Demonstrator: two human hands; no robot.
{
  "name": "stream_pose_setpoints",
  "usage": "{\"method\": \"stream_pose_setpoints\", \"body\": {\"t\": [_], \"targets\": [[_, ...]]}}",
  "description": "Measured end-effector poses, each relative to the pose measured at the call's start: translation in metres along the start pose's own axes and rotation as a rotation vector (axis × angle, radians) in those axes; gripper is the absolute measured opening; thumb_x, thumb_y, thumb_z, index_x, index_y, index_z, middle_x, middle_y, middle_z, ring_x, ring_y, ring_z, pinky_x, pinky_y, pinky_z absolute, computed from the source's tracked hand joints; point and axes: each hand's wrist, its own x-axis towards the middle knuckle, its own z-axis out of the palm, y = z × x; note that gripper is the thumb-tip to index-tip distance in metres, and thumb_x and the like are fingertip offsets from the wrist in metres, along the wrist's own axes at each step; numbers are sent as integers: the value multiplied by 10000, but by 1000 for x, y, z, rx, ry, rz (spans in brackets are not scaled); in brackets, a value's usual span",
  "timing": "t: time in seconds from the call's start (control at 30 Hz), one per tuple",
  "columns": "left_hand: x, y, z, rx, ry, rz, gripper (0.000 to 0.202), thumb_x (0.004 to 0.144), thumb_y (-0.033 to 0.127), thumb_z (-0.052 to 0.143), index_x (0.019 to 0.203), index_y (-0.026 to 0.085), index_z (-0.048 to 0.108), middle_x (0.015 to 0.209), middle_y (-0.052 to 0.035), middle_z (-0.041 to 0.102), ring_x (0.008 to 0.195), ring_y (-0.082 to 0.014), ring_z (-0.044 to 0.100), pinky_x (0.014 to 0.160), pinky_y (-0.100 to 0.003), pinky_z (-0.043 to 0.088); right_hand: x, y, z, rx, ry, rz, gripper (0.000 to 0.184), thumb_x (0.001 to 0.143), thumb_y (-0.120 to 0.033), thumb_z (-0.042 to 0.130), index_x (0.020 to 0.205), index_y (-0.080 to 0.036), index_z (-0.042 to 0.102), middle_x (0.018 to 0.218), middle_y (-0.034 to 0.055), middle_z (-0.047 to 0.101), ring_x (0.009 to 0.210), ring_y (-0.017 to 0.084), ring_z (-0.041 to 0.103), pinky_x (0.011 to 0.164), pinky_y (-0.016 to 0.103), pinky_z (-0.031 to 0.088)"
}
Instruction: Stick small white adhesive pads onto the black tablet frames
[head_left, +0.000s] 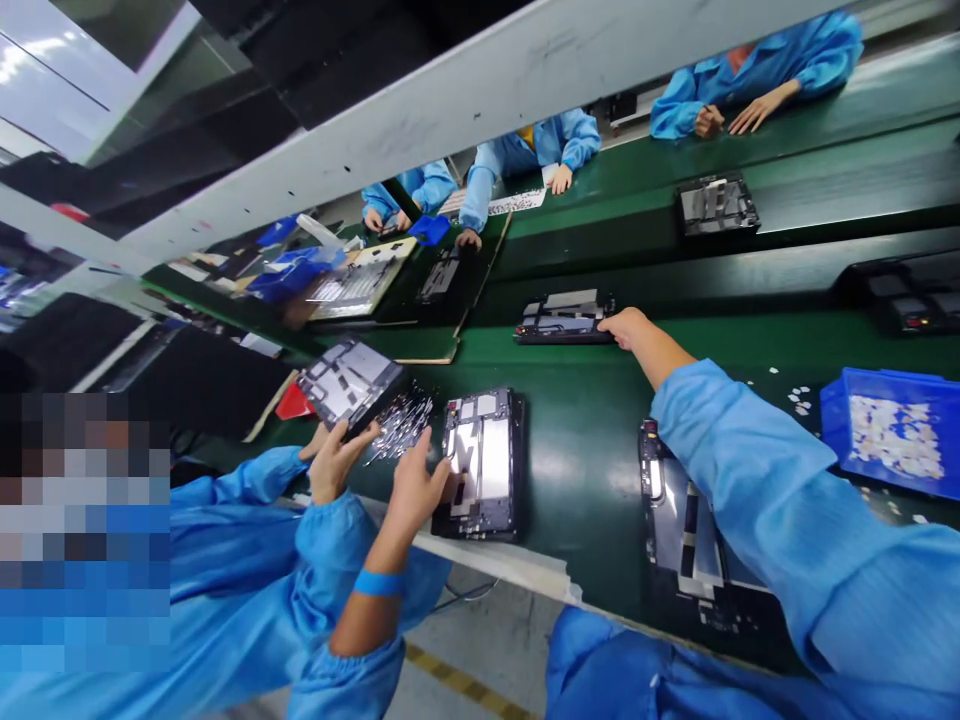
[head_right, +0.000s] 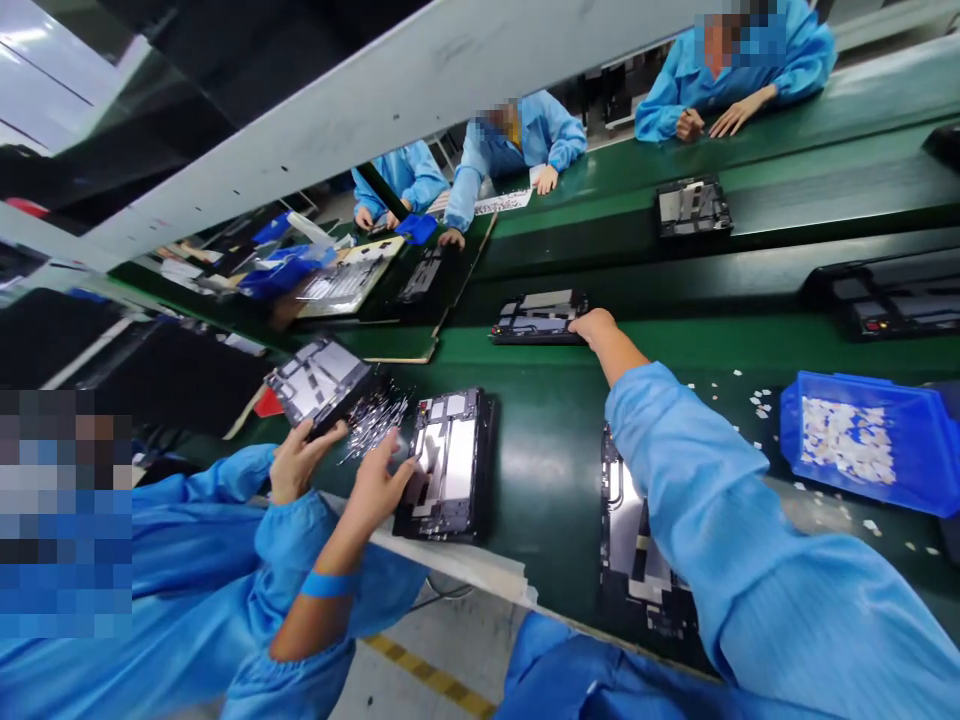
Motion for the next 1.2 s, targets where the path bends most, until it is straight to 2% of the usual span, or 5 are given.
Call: {"method": "stream_pose_setpoints", "body": {"t": [0.23, 0.43, 0.63, 0.9, 1.2], "targets": [[-73, 114, 46, -946, -437, -166, 750, 853, 561, 728, 1488, 233, 501, 1358, -166, 636, 1070, -285, 690, 856, -425, 583, -86, 12, -40, 398, 4, 35, 71, 876, -118, 663, 905, -163, 615, 831, 11, 651, 673, 99, 578, 565, 209, 478], [-114, 199, 128, -1376, -621, -284, 639, 819, 569, 816, 1308, 242, 566, 1241, -102, 693, 979, -222, 702, 809, -361, 594, -273, 147, -69, 570, -81, -52, 335, 742, -380, 772, 1020, -228, 665, 980, 66, 715, 769, 193, 604, 620, 304, 498], [-122, 201, 143, -1101, -960, -129, 500, 821, 488, 795, 1192, 169, 693, 1037, -96, 748, 934, -246, 687, 803, -353, 564, -376, 261, -109, 298, -360, 59, 510, 776, -691, 765, 1018, -244, 714, 915, 64, 697, 824, 232, 628, 730, 355, 508], [-92, 191, 146, -607, -1009, 356, 354, 902, 271, 608, 1233, 199, 713, 1012, -69, 722, 1033, -262, 643, 988, -418, 524, -375, 273, -152, -267, -375, 8, 372, 908, -634, 619, 952, -297, 769, 785, 35, 716, 748, 250, 657, 694, 354, 501], [-71, 201, 155, -150, -425, 540, 509, 1001, 212, 521, 1509, 230, 545, 1145, -101, 599, 1103, -260, 591, 1041, -408, 476, -280, 185, -155, -368, -93, -253, 308, 973, -509, 563, 1061, -281, 750, 971, 43, 787, 878, 251, 717, 713, 335, 530]]}}
